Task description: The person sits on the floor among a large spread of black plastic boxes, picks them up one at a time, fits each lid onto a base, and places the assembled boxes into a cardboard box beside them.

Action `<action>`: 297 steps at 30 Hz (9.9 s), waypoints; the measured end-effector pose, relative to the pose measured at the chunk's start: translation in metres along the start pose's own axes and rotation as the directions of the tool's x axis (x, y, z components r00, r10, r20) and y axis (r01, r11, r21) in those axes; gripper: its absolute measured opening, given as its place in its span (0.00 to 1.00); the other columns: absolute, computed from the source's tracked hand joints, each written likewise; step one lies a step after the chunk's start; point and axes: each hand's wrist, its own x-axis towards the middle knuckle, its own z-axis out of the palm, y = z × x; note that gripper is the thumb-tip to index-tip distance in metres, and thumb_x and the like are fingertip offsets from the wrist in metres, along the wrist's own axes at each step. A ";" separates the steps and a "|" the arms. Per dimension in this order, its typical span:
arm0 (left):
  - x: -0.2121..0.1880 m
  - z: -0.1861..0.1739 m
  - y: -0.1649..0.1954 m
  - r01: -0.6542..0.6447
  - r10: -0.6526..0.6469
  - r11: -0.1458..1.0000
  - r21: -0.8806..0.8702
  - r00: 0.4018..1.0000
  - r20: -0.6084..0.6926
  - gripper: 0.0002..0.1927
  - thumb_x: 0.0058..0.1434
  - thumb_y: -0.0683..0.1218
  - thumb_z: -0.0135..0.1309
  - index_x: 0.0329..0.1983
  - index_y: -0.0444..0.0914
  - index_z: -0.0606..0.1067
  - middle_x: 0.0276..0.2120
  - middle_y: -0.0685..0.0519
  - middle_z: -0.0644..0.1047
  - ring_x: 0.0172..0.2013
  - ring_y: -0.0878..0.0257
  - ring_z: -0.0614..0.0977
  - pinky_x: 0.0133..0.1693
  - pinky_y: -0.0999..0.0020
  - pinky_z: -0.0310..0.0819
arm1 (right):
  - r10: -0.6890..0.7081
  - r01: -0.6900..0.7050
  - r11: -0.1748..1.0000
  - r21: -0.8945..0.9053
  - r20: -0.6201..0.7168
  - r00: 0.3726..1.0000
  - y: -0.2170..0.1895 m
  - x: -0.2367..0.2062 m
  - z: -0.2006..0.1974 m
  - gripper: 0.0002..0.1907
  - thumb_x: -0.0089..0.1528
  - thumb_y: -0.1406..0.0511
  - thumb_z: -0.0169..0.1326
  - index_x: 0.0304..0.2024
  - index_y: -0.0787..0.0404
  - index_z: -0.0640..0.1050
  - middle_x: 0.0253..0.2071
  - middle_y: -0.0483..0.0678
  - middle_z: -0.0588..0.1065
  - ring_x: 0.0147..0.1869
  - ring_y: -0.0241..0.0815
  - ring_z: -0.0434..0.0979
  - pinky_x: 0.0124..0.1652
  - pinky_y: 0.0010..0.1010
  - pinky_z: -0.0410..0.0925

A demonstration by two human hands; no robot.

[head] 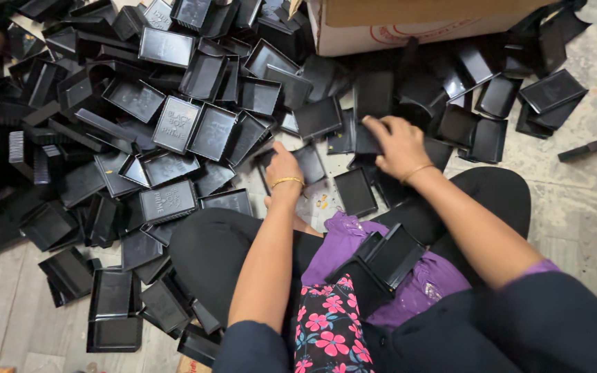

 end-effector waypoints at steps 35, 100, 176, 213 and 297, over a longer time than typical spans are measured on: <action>-0.008 -0.010 0.014 -0.370 0.271 0.758 -0.537 0.928 -0.256 0.13 0.57 0.42 0.63 0.45 0.39 0.75 0.38 0.50 0.78 0.31 0.61 0.82 0.36 0.68 0.75 | 0.217 -0.147 0.412 0.899 0.060 0.974 -0.078 -0.028 -0.007 0.47 0.53 0.65 0.70 0.71 0.50 0.61 0.69 0.57 0.63 0.67 0.50 0.72 0.55 0.40 0.74; 0.023 0.002 -0.027 0.123 -0.129 0.990 0.073 0.987 0.094 0.14 0.59 0.43 0.55 0.48 0.37 0.78 0.49 0.38 0.79 0.49 0.41 0.81 0.51 0.47 0.76 | -0.368 0.371 0.922 -0.107 0.048 0.928 -0.080 0.070 0.025 0.52 0.42 0.64 0.67 0.70 0.42 0.64 0.62 0.54 0.66 0.67 0.58 0.63 0.62 0.53 0.57; 0.009 -0.051 0.014 -0.312 -0.106 0.607 -0.731 0.880 -0.463 0.32 0.77 0.55 0.29 0.24 0.33 0.73 0.25 0.44 0.77 0.30 0.45 0.77 0.42 0.54 0.67 | 0.142 0.079 0.694 0.715 -0.244 0.959 -0.152 -0.016 -0.029 0.20 0.53 0.65 0.71 0.44 0.65 0.78 0.37 0.49 0.79 0.41 0.36 0.83 0.42 0.29 0.78; 0.023 -0.053 0.009 0.088 0.305 -0.222 -0.971 0.952 0.016 0.31 0.74 0.67 0.38 0.61 0.37 0.72 0.50 0.44 0.77 0.45 0.58 0.81 0.49 0.62 0.77 | 0.130 -0.076 0.408 0.910 0.025 0.991 -0.108 0.025 -0.016 0.42 0.56 0.61 0.67 0.72 0.56 0.67 0.59 0.54 0.74 0.62 0.45 0.76 0.59 0.40 0.72; -0.010 -0.023 0.055 0.103 0.353 -0.043 -0.994 0.932 0.081 0.34 0.74 0.67 0.33 0.67 0.41 0.71 0.50 0.55 0.78 0.44 0.67 0.79 0.49 0.70 0.75 | 0.115 -0.156 0.488 0.859 0.114 0.987 -0.094 -0.009 -0.012 0.39 0.61 0.61 0.65 0.75 0.53 0.69 0.47 0.52 0.77 0.48 0.37 0.74 0.52 0.34 0.74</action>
